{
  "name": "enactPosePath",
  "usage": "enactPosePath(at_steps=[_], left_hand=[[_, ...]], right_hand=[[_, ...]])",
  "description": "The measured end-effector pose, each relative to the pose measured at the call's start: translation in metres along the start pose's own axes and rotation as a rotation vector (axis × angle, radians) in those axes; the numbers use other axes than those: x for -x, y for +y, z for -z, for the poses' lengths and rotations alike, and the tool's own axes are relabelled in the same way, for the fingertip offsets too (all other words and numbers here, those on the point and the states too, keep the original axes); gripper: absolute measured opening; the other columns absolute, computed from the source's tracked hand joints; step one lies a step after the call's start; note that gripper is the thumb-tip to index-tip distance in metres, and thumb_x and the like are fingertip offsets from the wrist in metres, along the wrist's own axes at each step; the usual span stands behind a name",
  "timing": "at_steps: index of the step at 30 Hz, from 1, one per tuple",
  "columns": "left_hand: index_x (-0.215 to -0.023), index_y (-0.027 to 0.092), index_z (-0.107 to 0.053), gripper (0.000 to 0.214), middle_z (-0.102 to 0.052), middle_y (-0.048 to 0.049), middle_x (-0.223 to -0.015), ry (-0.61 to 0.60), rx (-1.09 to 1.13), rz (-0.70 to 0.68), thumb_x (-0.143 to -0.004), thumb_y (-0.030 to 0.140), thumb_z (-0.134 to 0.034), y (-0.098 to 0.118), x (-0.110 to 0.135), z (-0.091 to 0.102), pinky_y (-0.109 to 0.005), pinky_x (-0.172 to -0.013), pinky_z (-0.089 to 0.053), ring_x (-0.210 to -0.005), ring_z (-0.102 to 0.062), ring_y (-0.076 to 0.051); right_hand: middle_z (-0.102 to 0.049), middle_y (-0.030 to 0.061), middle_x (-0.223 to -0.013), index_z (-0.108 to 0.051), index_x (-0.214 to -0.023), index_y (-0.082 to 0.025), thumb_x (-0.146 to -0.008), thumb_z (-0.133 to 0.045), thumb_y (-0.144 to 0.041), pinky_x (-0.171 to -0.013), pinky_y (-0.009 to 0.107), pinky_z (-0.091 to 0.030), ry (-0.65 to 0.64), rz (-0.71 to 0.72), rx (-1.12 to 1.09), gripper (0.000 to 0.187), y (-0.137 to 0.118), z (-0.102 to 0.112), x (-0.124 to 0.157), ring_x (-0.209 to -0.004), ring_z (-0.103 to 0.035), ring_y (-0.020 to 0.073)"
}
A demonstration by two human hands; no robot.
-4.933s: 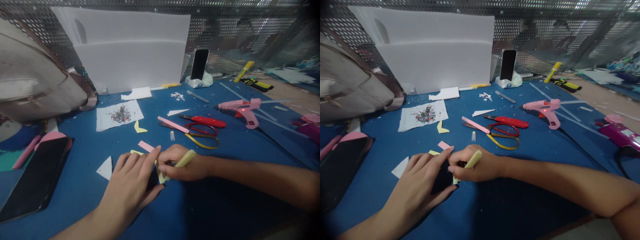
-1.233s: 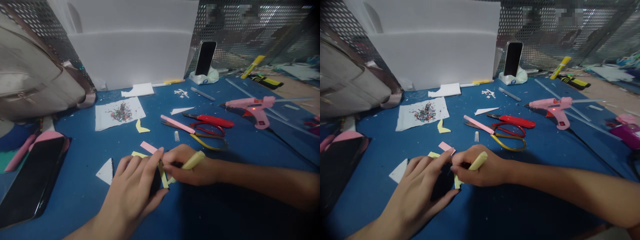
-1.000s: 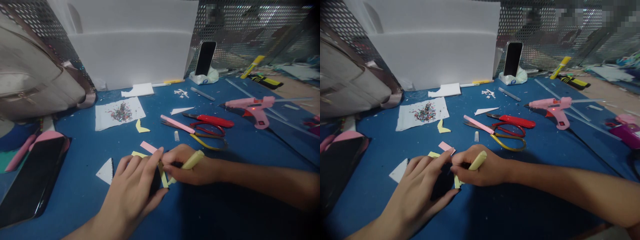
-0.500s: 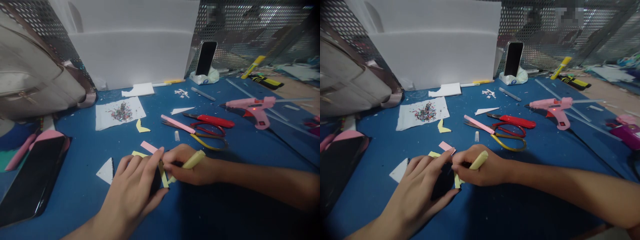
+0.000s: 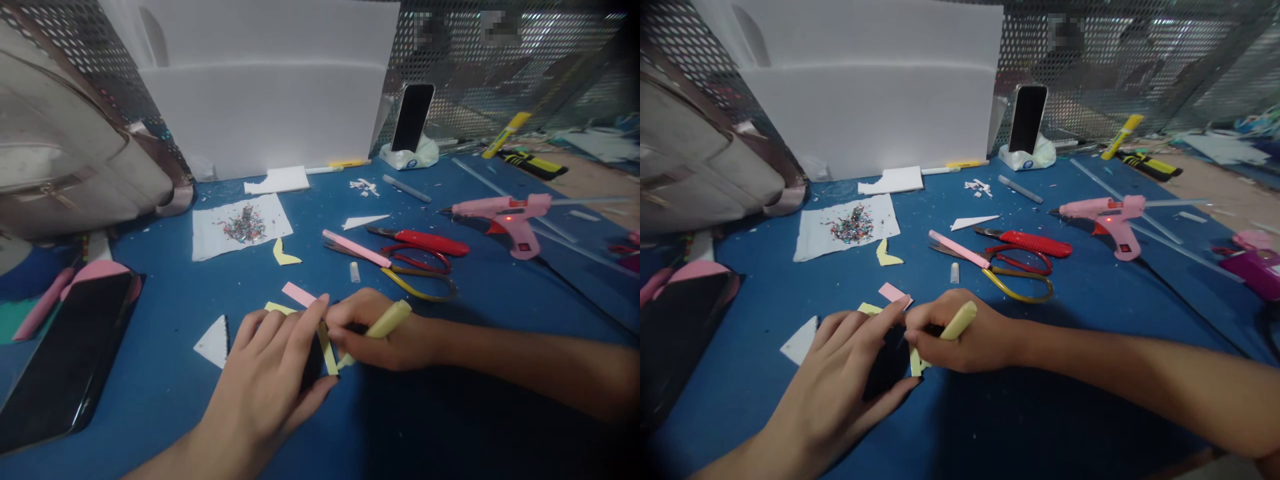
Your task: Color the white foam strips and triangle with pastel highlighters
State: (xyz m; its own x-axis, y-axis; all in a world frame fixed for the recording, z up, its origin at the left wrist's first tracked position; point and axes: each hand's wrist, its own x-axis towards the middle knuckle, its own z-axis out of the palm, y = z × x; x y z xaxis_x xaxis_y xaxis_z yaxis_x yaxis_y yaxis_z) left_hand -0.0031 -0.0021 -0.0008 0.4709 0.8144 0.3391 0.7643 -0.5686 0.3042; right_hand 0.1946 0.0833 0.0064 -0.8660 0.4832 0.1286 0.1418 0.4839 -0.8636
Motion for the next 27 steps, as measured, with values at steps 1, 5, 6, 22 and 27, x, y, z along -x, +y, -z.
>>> enactPosePath(at_steps=[1, 5, 6, 22, 27], left_hand=[[-0.147, 0.013, -0.026, 0.070, -0.060, -0.0056, -0.107, -0.002, 0.000, 0.001, -0.090, 0.028, -0.063, 0.0000, 0.0003, -0.0002, -0.037, -0.088, -0.031, -0.090, -0.048, -0.022], [-0.147, 0.013, -0.026, 0.070, -0.060, -0.0062, -0.110, -0.012, -0.001, 0.004, -0.090, 0.029, -0.063, 0.0003, 0.0025, -0.0003, -0.038, -0.089, -0.031, -0.092, -0.048, -0.022], [-0.147, 0.013, -0.026, 0.069, -0.060, -0.0062, -0.110, -0.011, 0.001, 0.005, -0.091, 0.029, -0.062, 0.0004, 0.0029, -0.0002, -0.037, -0.089, -0.030, -0.092, -0.048, -0.022], [-0.147, 0.013, -0.024, 0.071, -0.060, -0.0059, -0.109, -0.023, -0.009, 0.004, -0.090, 0.030, -0.063, 0.0008, 0.0021, 0.0001, -0.037, -0.089, -0.030, -0.091, -0.047, -0.023], [-0.147, 0.013, -0.024, 0.069, -0.060, -0.0074, -0.115, -0.026, -0.010, 0.004, -0.092, 0.032, -0.061, -0.0005, 0.0021, -0.0003, -0.038, -0.090, -0.030, -0.093, -0.048, -0.023]], right_hand=[[-0.045, -0.0034, -0.059, -0.047, -0.066, -0.016, -0.092, -0.047, -0.025, -0.053, 0.021, -0.033, 0.031, 0.000, -0.006, 0.027, 0.0005, -0.0002, 0.0002, -0.054, -0.039, 0.0082], [-0.048, -0.0026, -0.060, -0.048, -0.068, -0.016, -0.092, -0.049, -0.027, -0.054, 0.021, -0.034, 0.008, -0.005, -0.003, 0.026, 0.0022, -0.0014, 0.0012, -0.056, -0.041, 0.0086], [-0.047, -0.0027, -0.060, -0.047, -0.066, -0.016, -0.092, -0.049, -0.027, -0.054, 0.021, -0.034, -0.009, 0.000, 0.000, 0.028, 0.0023, -0.0017, 0.0013, -0.055, -0.041, 0.0085], [-0.046, -0.0028, -0.060, -0.047, -0.066, -0.015, -0.094, -0.048, -0.024, -0.054, 0.020, -0.034, 0.063, -0.014, -0.054, 0.029, 0.0008, -0.0014, -0.0001, -0.056, -0.042, 0.0085], [-0.048, -0.0028, -0.062, -0.048, -0.068, -0.015, -0.093, -0.049, -0.024, -0.054, 0.021, -0.034, 0.060, -0.018, -0.061, 0.027, 0.0008, -0.0006, -0.0005, -0.056, -0.042, 0.0084]])
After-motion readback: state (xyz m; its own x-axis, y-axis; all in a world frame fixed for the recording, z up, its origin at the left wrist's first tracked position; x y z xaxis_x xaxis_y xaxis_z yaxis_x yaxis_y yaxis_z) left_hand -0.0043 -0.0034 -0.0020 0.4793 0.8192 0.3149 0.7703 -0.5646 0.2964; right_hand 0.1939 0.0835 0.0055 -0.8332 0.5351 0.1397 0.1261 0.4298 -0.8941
